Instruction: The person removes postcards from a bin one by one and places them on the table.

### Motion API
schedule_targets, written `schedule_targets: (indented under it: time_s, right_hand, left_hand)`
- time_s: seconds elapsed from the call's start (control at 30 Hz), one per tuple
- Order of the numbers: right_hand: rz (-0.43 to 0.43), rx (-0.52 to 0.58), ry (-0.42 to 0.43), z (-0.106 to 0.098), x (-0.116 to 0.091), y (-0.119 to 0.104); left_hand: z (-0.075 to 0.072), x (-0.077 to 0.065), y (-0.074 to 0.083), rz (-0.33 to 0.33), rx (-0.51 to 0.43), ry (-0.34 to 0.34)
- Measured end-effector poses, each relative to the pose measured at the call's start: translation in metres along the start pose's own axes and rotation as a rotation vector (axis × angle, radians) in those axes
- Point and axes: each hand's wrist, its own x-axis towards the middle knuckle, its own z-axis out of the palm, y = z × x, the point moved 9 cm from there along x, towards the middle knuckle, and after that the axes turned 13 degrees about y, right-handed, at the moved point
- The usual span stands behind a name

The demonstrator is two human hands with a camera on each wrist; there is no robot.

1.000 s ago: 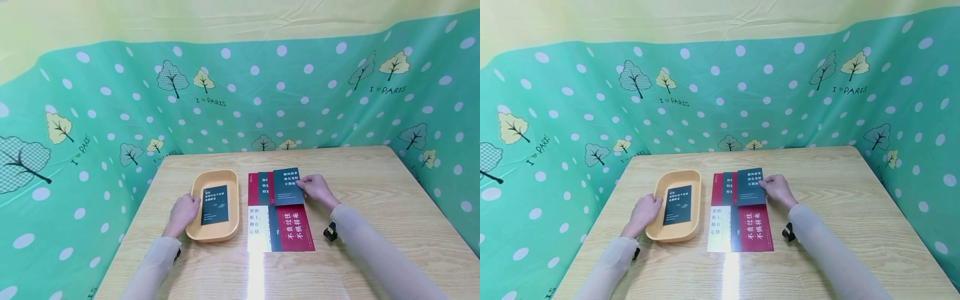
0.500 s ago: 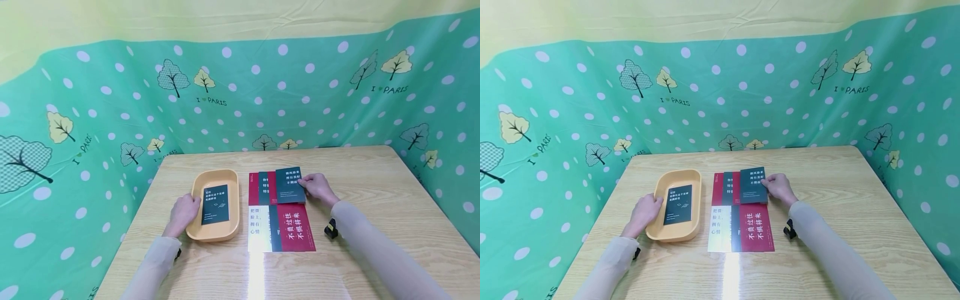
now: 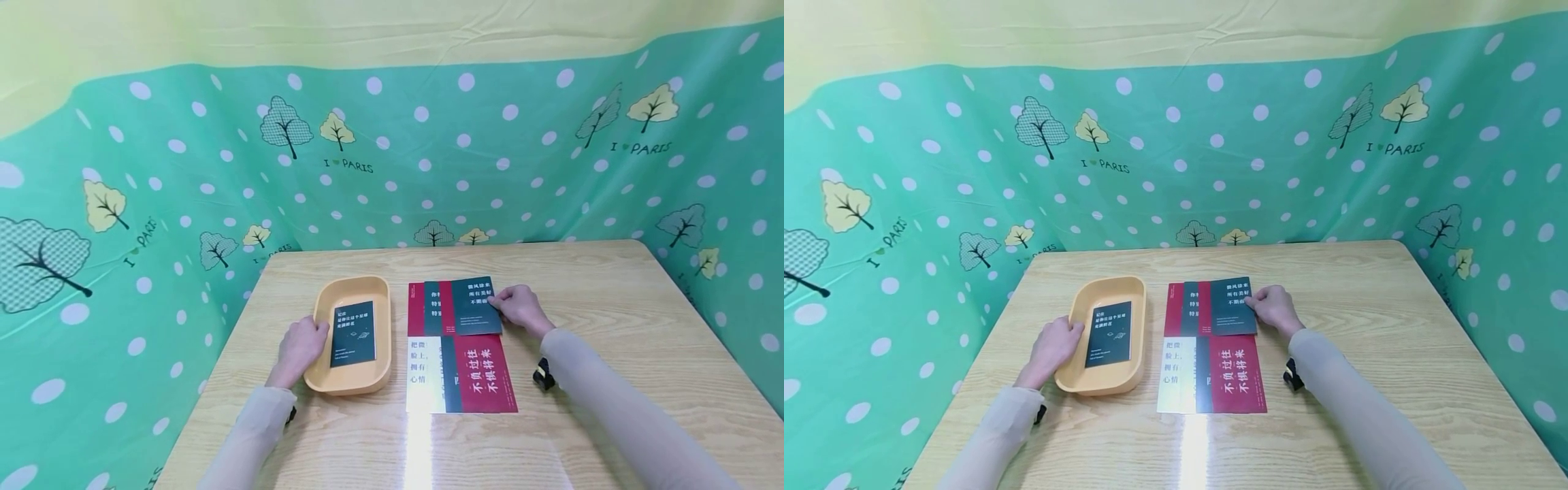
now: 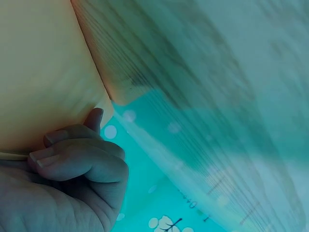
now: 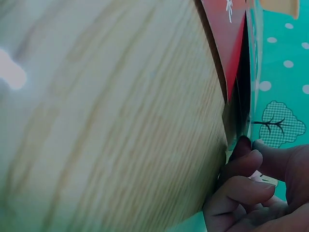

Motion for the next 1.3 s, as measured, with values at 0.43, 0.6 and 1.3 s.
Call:
schedule_targets:
  time_s: [0.43,0.6,1.3]
  right_hand:
    - [-0.003,-0.034,0.016,-0.0034,0.0002,-0.0009]
    - [-0.001,-0.048,0.021,-0.0032,0.0003,-0.0007]
    - [-0.026,-0.097,0.026,-0.0027,0.0002,0.0011]
  left_hand:
    - [-0.0014,0.0008,0.0049,0.012,0.022,0.004]
    - [-0.0012,0.0009,0.0047,0.015,0.032,0.005]
    - [0.0016,0.0008,0.0047,-0.008,0.033,-0.017]
